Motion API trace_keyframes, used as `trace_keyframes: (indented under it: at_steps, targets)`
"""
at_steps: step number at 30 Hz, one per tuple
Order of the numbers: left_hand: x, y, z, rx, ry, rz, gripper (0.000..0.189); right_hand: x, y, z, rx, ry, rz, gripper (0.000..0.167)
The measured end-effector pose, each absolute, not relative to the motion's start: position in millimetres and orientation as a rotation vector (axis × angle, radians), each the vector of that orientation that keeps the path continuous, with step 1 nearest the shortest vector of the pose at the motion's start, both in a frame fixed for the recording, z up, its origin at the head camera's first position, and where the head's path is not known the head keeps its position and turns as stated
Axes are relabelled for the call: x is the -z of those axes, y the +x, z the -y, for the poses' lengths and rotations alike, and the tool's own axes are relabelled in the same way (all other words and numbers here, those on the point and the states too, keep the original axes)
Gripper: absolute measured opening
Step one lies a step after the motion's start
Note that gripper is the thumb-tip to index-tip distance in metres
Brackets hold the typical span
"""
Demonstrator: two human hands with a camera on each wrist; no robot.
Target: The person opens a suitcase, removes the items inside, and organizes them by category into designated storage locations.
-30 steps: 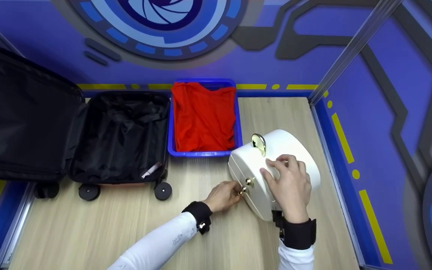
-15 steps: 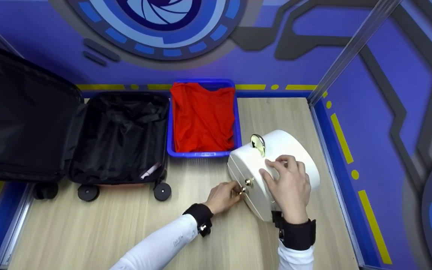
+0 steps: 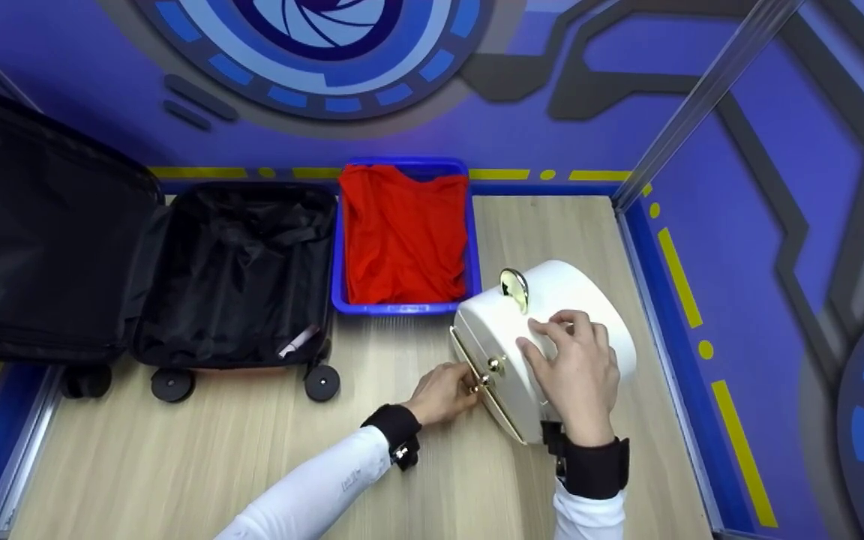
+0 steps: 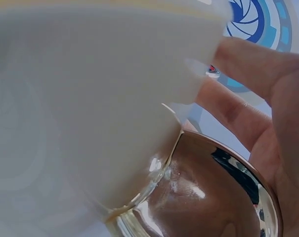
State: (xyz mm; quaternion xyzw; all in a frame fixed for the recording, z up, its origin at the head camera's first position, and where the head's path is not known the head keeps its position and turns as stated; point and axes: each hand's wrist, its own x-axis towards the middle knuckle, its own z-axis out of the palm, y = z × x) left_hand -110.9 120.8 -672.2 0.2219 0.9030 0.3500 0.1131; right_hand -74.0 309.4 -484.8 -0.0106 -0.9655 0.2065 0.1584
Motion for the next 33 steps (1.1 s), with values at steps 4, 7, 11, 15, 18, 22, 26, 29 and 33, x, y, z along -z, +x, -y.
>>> trace_keyframes:
  at_steps: [4, 7, 11, 15, 18, 22, 26, 29, 33]
  targets:
    - [672, -109, -119, -1.062, 0.662, -2.641, 0.018, 485, -74, -309, -0.599, -0.030, 2.762, 0.029]
    - [673, -106, -113, -1.084, 0.668, -2.636, 0.018, 485, -74, -307, -0.606, -0.023, 2.769, 0.029]
    - [676, -101, -104, -1.118, 0.684, -2.636, 0.019, 484, -75, -306, -0.599, -0.017, 2.770, 0.029]
    - [678, -93, -91, -1.144, 0.705, -2.630, 0.020, 484, -74, -307, -0.596, -0.025, 2.759, 0.029]
    - [679, -86, -79, -1.134, 0.715, -2.636, 0.020, 484, -73, -308, -0.601, -0.026, 2.764, 0.030]
    - [679, -79, -64, -1.101, 0.731, -2.652, 0.020, 485, -73, -308, -0.600, -0.026, 2.772, 0.031]
    - [681, -74, -54, -1.087, 0.745, -2.671, 0.020, 485, -73, -307, -0.594, -0.027, 2.766, 0.030]
    - [683, -72, -51, -1.099, 0.729, -2.666, 0.020, 485, -73, -308, -0.585, -0.018, 2.760, 0.030]
    - [684, -72, -50, -1.124, 0.685, -2.636, 0.020, 485, -73, -308, -0.579, -0.014, 2.756, 0.030]
